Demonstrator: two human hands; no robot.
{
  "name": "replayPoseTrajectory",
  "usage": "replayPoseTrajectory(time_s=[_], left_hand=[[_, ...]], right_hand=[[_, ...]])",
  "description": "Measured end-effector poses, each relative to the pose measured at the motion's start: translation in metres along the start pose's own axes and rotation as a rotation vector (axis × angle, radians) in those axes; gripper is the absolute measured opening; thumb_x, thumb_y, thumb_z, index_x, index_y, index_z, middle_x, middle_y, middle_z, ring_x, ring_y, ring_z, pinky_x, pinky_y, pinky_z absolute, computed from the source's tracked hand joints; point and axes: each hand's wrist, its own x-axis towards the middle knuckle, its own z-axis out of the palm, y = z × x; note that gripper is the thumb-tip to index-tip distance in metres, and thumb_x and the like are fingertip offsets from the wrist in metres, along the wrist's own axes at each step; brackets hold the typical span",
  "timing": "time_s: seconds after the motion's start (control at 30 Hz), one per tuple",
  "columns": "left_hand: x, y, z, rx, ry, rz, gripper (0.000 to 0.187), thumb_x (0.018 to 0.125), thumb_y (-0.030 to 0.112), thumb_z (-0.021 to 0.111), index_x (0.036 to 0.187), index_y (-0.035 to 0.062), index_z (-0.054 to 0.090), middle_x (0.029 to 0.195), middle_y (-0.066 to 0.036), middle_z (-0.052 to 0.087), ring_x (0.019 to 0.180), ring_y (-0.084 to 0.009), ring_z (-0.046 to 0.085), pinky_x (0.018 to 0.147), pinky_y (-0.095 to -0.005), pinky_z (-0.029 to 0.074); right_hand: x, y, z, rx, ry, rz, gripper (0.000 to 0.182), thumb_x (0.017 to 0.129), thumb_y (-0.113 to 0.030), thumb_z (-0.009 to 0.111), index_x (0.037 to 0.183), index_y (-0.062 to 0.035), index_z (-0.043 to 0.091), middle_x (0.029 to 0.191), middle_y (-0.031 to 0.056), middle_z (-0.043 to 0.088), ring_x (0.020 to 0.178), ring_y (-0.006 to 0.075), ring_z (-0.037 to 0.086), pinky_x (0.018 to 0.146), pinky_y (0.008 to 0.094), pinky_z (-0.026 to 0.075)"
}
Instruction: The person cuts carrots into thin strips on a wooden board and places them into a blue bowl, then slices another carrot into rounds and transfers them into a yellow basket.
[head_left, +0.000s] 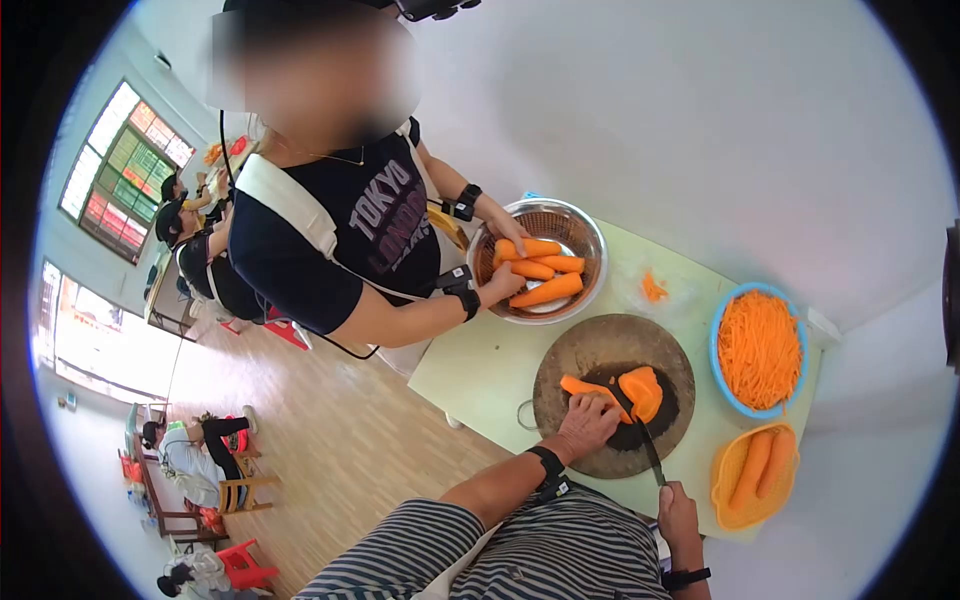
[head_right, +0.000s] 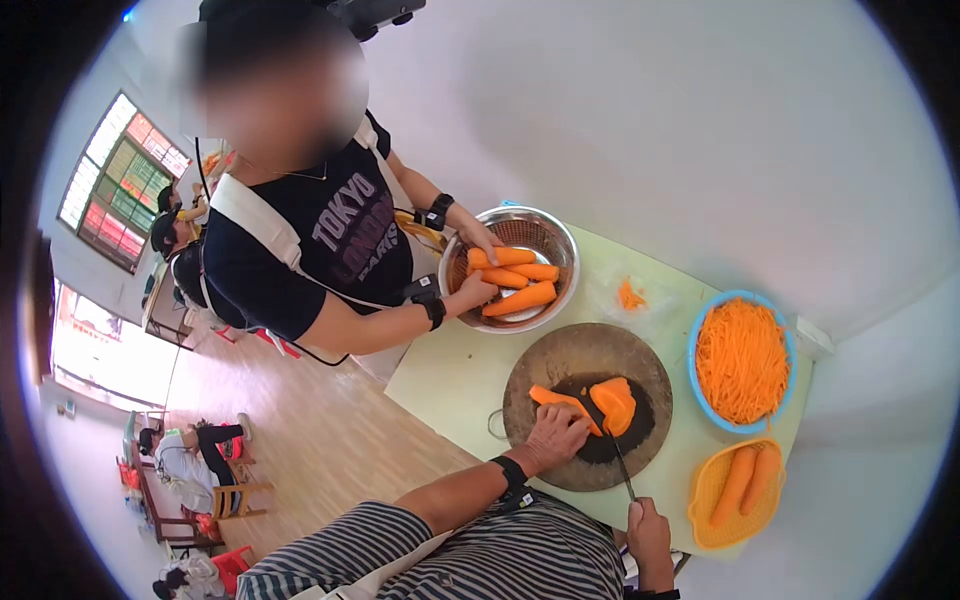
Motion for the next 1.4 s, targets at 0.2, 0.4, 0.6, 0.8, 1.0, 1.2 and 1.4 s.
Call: replayPoseTrajectory(time_s=[0.2,0.4,0.6,0.8,1.0,1.2,1.4], left_hand=[[0.002,0.002,-0.003,-0.008,-0.031,-0.037,0.027,0.090,0.022,0.066,0.115,0.0136,0.061,0.110,-0.009,0.054,0.111,-0.0288,0.052,0.098,-0.0467,0.036],[0.005,0.002,0.001,-0.009,-0.021,-0.039,0.028,0.090,0.023,0.066,0.115,0.0134,0.060,0.109,-0.009,0.055,0.111,-0.0280,0.053,0.097,-0.0460,0.037],[0.006,0.003,0.001,0.033,-0.005,-0.051,0.034,0.090,0.024,0.065,0.122,0.0140,0.060,0.112,-0.008,0.056,0.112,-0.0279,0.053,0.096,-0.0462,0.037],[0.012,0.004,-0.012,0.003,-0.114,-0.058,0.039,0.091,0.027,0.066,0.127,0.0132,0.061,0.110,-0.009,0.056,0.108,-0.0296,0.053,0.094,-0.0472,0.037],[0.014,0.005,-0.016,-0.016,-0.148,-0.062,0.040,0.091,0.027,0.065,0.128,0.0128,0.061,0.111,-0.009,0.056,0.109,-0.0298,0.052,0.096,-0.0471,0.037],[0.015,0.001,-0.007,-0.003,-0.157,-0.052,0.041,0.090,0.026,0.066,0.129,0.0134,0.060,0.111,-0.009,0.056,0.110,-0.0299,0.052,0.096,-0.0470,0.037],[0.015,0.006,-0.024,0.000,-0.133,-0.051,0.042,0.085,0.018,0.068,0.126,0.0133,0.058,0.113,-0.008,0.055,0.113,-0.0284,0.052,0.099,-0.0462,0.035]], right_hand=[[0.003,0.001,0.000,0.001,0.012,0.004,0.032,0.102,-0.030,0.047,0.112,-0.0032,0.062,0.090,0.0309,0.068,0.088,0.0518,0.065,0.080,0.0560,0.051],[0.006,0.002,-0.001,-0.006,-0.003,0.017,0.033,0.103,-0.030,0.045,0.112,-0.0030,0.062,0.087,0.0314,0.068,0.087,0.0523,0.066,0.078,0.0563,0.051],[0.008,0.010,0.004,0.016,0.017,-0.035,0.031,0.103,-0.030,0.046,0.113,-0.0040,0.062,0.086,0.0317,0.067,0.086,0.0528,0.065,0.075,0.0574,0.050],[0.006,0.007,0.001,0.019,0.009,-0.004,0.030,0.103,-0.029,0.048,0.113,-0.0047,0.061,0.089,0.0316,0.068,0.088,0.0528,0.065,0.076,0.0572,0.051],[0.003,0.000,-0.004,0.030,0.018,-0.032,0.031,0.105,-0.028,0.046,0.112,-0.0010,0.058,0.089,0.0320,0.066,0.089,0.0530,0.064,0.074,0.0552,0.050],[0.008,0.001,-0.006,0.050,0.004,-0.004,0.031,0.104,-0.031,0.048,0.113,-0.0038,0.060,0.091,0.0310,0.068,0.090,0.0518,0.065,0.079,0.0553,0.052],[0.002,0.001,-0.002,0.060,0.006,-0.026,0.032,0.104,-0.032,0.046,0.112,-0.0038,0.060,0.090,0.0312,0.068,0.090,0.0519,0.065,0.079,0.0552,0.051]])
